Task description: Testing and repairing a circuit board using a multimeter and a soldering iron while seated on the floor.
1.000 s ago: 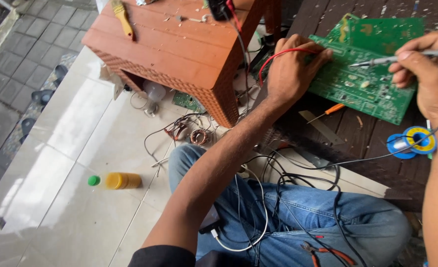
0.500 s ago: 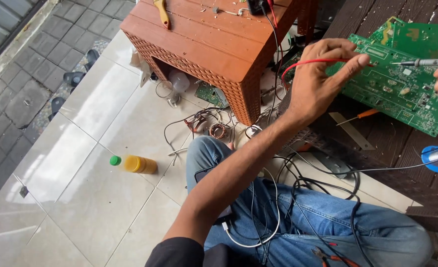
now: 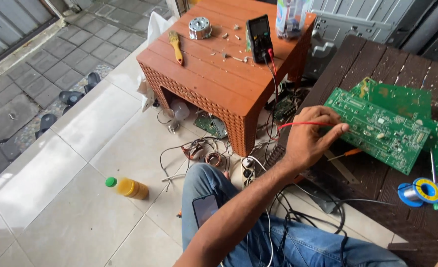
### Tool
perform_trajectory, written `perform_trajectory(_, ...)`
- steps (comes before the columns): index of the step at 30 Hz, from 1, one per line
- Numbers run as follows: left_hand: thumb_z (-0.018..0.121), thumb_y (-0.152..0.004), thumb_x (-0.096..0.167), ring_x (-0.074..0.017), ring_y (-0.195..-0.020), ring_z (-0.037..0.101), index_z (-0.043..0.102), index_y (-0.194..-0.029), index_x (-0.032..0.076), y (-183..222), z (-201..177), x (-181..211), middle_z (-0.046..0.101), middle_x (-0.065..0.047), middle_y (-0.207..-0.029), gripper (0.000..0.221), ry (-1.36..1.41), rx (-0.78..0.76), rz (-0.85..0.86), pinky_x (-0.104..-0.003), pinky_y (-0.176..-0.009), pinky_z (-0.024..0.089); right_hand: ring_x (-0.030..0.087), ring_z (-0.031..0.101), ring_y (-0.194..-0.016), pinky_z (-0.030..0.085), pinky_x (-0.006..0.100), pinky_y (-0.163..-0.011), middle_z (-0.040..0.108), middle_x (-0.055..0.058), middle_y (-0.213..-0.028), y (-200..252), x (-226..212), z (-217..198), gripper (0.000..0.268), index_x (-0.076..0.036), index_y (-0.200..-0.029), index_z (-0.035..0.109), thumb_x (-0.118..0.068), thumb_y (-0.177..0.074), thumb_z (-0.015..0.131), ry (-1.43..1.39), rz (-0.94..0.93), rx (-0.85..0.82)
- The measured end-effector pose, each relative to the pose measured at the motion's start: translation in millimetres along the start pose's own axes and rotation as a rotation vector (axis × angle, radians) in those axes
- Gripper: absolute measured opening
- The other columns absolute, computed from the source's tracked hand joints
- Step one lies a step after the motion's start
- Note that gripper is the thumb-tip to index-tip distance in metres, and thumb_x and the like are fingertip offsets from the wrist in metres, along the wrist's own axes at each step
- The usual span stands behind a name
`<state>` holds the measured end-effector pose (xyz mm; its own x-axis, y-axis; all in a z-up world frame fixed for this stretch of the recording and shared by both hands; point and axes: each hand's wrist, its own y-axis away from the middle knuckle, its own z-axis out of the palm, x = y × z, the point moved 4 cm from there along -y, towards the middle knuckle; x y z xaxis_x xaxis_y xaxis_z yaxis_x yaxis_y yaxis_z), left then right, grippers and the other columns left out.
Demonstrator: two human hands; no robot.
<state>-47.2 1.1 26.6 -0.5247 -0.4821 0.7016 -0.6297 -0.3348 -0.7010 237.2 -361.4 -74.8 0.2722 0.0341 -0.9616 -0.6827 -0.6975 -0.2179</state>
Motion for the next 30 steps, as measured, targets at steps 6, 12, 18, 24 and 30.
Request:
perform_trajectory(6,0.065,-0.097,0.044,-0.0177,-0.104,0.064,0.07,-0.094,0.018,-1.4,-4.8,13.0,0.069,0.002,-0.106,0.028,0.01,-0.021,-0.004,-0.036,-0.093,0.047,0.038,0.067,-0.115,0.054,0.043,-0.11,0.062,0.033,-0.139,50.4,-226.4,289.3,0.033,0.011,-0.145,0.048,0.011,-0.113,0.06,0.42,-0.364,0.556)
perform_trajectory(12,0.069,-0.096,0.04,-0.0195,-0.102,0.068,0.071,-0.096,0.013,-6.2,-9.5,17.0,0.072,-0.001,-0.103,0.027,0.107,-0.044,-0.019,-0.037,-0.093,0.049,0.03,0.071,-0.098,0.059,0.038,-0.093,0.073,0.023,-0.116,26.4,-218.3,322.9,0.034,0.01,-0.124,0.067,0.011,-0.093,0.081,0.718,-0.528,0.585)
perform_trajectory(18,0.065,-0.098,0.046,-0.0163,-0.1,0.067,0.071,-0.097,0.017,-4.8,-8.6,19.0,0.071,0.002,-0.1,0.03,0.063,-0.115,-0.035,-0.039,-0.095,0.047,0.025,0.073,-0.099,0.059,0.035,-0.092,0.075,0.018,-0.108,23.8,-198.9,320.4,0.026,0.007,-0.115,0.071,0.005,-0.091,0.08,0.694,-0.494,0.632)
perform_trajectory(24,0.066,-0.099,0.044,-0.0147,-0.1,0.066,0.072,-0.094,0.019,-5.3,-8.1,20.7,0.071,0.006,-0.1,0.025,0.064,-0.163,-0.077,-0.039,-0.1,0.039,0.027,0.073,-0.098,0.057,0.036,-0.09,0.075,0.014,-0.107,21.5,-199.7,316.1,0.021,0.002,-0.112,0.071,-0.003,-0.092,0.078,0.798,-0.488,0.618)
perform_trajectory(30,0.067,-0.096,0.043,-0.0136,-0.101,0.067,0.072,-0.093,0.019,-9.5,-9.4,24.8,0.073,0.005,-0.1,0.026,0.064,-0.197,-0.113,-0.041,-0.101,0.039,0.021,0.074,-0.094,0.06,0.031,-0.089,0.076,0.012,-0.103,22.9,-192.5,310.0,0.022,0.0,-0.11,0.071,0.001,-0.089,0.078,0.64,-0.431,0.66)
